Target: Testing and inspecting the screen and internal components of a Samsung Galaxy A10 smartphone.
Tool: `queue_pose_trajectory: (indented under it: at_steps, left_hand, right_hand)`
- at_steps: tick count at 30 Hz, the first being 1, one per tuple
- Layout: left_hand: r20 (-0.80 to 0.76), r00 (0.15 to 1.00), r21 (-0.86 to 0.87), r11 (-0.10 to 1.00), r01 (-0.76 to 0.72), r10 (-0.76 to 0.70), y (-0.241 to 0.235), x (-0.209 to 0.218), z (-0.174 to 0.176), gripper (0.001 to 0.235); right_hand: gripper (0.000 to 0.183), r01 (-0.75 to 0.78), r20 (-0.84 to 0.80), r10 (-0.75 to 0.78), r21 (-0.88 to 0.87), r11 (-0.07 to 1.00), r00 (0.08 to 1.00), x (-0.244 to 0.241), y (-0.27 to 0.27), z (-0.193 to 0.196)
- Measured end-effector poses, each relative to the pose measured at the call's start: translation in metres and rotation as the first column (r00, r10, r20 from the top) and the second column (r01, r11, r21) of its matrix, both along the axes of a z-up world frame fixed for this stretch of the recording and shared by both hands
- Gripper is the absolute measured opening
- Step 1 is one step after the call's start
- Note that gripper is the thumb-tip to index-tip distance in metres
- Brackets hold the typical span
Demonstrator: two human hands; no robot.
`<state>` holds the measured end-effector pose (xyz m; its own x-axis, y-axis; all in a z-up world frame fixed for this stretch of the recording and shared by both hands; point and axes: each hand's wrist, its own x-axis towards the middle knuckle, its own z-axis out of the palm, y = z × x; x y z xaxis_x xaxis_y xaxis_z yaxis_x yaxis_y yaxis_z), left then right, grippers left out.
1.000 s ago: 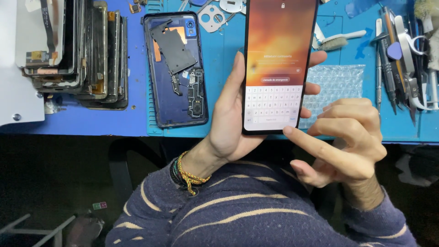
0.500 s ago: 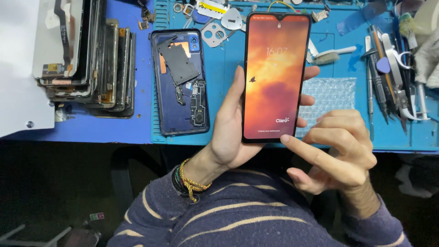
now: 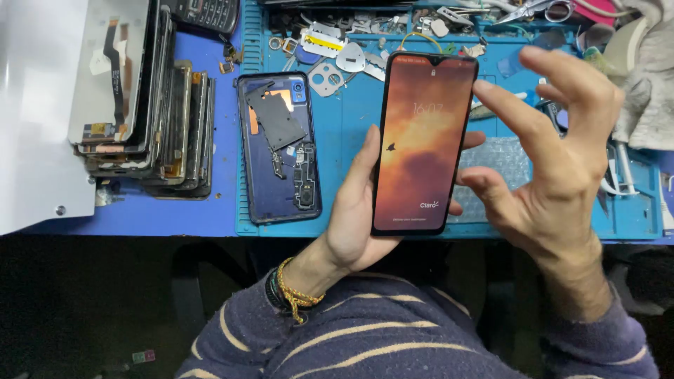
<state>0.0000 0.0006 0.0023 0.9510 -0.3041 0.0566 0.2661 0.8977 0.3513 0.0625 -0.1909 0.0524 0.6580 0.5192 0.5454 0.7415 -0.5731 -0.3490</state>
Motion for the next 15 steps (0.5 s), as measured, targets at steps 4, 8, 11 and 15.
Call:
queue_pose_trajectory:
  at_steps: [4, 8, 11, 15]
  left_hand:
    - [0.020, 1.000, 0.011, 1.000, 0.020, -0.020, -0.003, -0.002, -0.011, 0.072]
    - [-0.026, 0.999, -0.059, 0.998, 0.035, -0.037, -0.004, -0.003, -0.020, 0.072]
    - [-0.003, 0.999, -0.062, 0.997, 0.035, -0.036, -0.004, -0.003, -0.022, 0.071]
    - [0.006, 1.000, -0.058, 0.998, 0.010, -0.009, -0.001, -0.001, -0.009, 0.072]
  right_hand:
    - [0.062, 0.045, 0.056, -0.038, -0.125, 0.991, 0.998, 0.015, 0.007, 0.005]
    - [0.062, 0.066, 0.122, -0.041, -0.203, 0.977, 0.992, 0.022, 0.008, 0.009]
    - [0.063, 0.057, 0.157, -0.028, -0.188, 0.980, 0.987, 0.019, 0.006, 0.010]
    - [0.044, -0.024, 0.109, 0.028, -0.040, 0.999, 0.994, 0.004, -0.009, -0.008]
